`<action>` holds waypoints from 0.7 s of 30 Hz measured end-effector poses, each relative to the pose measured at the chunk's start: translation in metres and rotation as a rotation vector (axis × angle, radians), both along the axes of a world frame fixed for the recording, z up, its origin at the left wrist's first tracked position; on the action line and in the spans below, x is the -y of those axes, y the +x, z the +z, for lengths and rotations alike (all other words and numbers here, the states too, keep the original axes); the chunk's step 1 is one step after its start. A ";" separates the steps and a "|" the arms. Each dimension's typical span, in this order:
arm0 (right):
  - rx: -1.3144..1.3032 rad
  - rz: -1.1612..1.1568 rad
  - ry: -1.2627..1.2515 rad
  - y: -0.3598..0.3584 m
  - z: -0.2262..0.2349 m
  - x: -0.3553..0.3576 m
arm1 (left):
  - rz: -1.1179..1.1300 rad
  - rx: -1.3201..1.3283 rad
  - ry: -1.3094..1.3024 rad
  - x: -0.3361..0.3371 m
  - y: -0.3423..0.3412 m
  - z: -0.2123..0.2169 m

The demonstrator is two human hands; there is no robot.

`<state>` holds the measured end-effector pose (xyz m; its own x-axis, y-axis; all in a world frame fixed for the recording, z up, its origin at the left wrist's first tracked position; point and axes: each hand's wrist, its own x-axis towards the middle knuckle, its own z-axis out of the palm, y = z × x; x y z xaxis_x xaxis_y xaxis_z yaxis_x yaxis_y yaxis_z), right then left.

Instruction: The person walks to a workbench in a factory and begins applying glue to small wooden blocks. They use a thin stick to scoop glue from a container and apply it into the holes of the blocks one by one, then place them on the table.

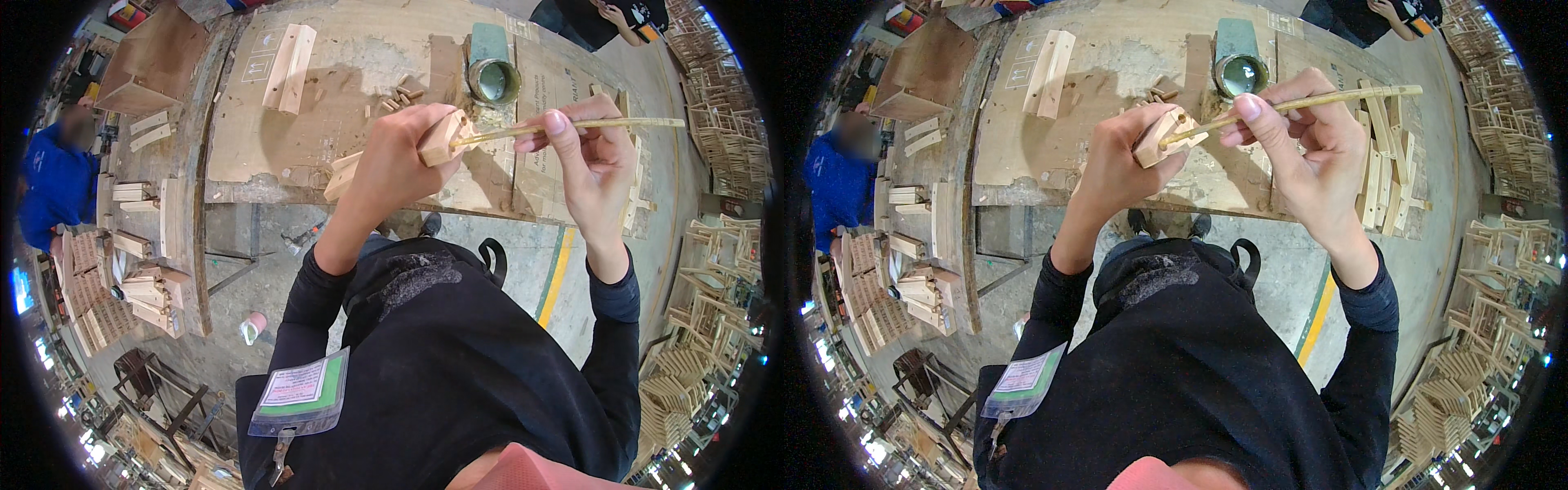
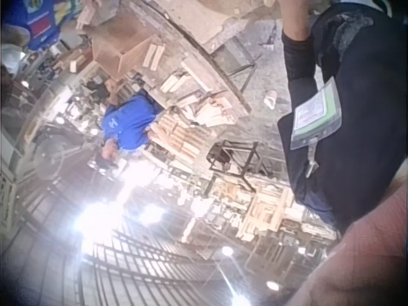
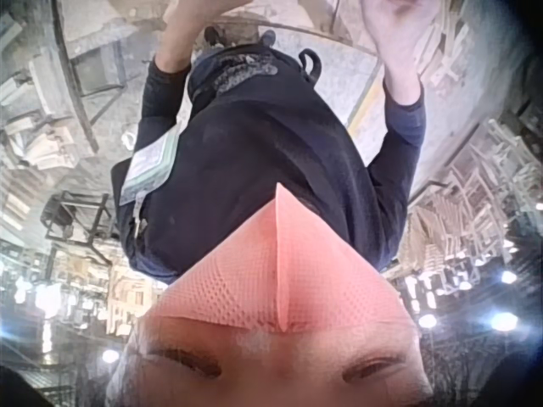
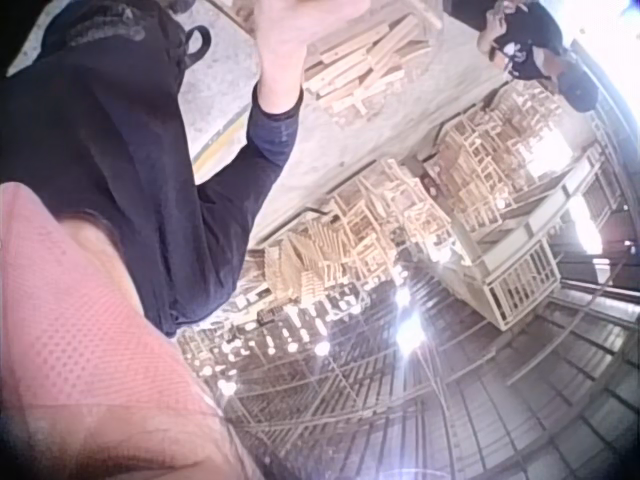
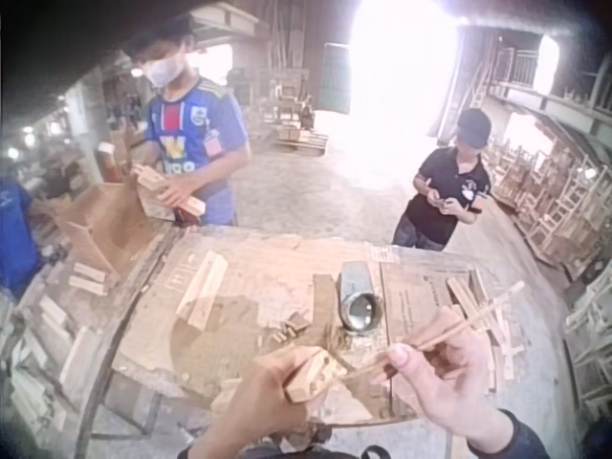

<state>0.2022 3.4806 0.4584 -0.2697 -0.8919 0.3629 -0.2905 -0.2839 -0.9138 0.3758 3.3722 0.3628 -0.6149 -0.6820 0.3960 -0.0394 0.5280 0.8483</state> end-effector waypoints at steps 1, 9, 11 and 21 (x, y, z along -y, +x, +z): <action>-0.036 -0.002 -0.003 0.000 0.000 0.000 | 0.001 0.003 0.001 0.001 0.000 0.000; -0.073 0.012 0.019 0.002 0.004 0.002 | -0.006 0.021 -0.022 0.004 0.003 0.003; -0.050 0.010 -0.007 0.002 0.003 0.005 | -0.007 0.019 -0.036 0.005 0.004 0.006; -0.086 0.026 0.032 0.006 0.012 0.009 | -0.006 0.023 -0.099 0.012 0.006 0.009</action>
<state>0.2080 3.4716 0.4702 -0.2154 -0.9098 0.3547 -0.3616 -0.2631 -0.8944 0.3822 3.3601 0.3716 -0.6287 -0.6363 0.4471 -0.0545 0.6095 0.7909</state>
